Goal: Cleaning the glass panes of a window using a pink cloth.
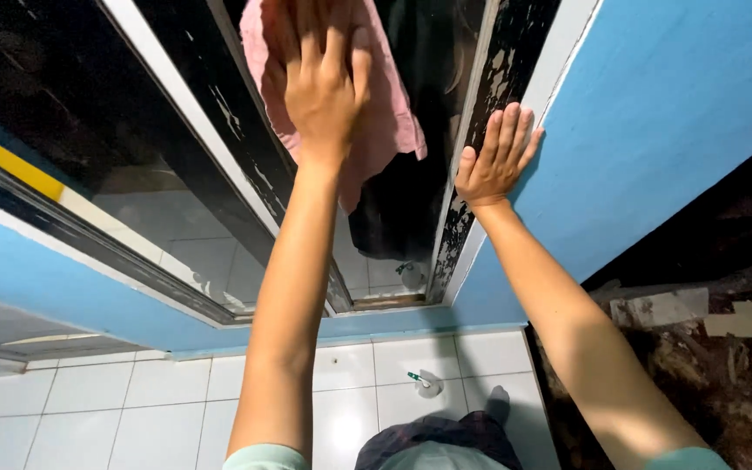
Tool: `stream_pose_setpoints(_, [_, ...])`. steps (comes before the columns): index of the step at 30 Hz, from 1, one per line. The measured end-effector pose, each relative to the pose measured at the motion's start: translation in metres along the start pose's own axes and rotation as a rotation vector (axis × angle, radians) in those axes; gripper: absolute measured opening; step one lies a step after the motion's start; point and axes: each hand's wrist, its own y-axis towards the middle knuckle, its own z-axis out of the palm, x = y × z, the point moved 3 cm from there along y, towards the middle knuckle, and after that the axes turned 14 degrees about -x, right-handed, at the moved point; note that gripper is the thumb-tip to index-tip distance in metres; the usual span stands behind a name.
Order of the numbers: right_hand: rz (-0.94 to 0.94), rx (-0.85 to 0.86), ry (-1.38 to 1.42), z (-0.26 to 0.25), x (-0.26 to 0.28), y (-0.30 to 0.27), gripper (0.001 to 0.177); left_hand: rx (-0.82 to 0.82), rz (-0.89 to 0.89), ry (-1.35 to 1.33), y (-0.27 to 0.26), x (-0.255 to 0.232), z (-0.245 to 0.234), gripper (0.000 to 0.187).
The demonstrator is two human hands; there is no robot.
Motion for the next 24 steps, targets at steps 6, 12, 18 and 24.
stream_pose_setpoints(6, [-0.009,-0.009,-0.019,0.001,0.000,0.000,0.061,0.046,0.041,0.278,-0.121,0.031,0.016,0.040])
stream_pose_setpoints(12, [0.003,0.000,-0.016,0.002,-0.001,-0.001,0.060,0.249,-0.005,0.173,-0.259,0.044,-0.013,0.044])
stream_pose_setpoints(18, [0.009,0.001,-0.006,0.001,0.000,-0.001,0.061,0.692,-0.063,0.239,-0.357,0.038,-0.054,0.043])
stream_pose_setpoints(24, [-0.001,0.001,-0.007,0.000,-0.001,0.000,0.062,0.714,-0.239,0.067,-0.388,0.029,-0.094,0.061])
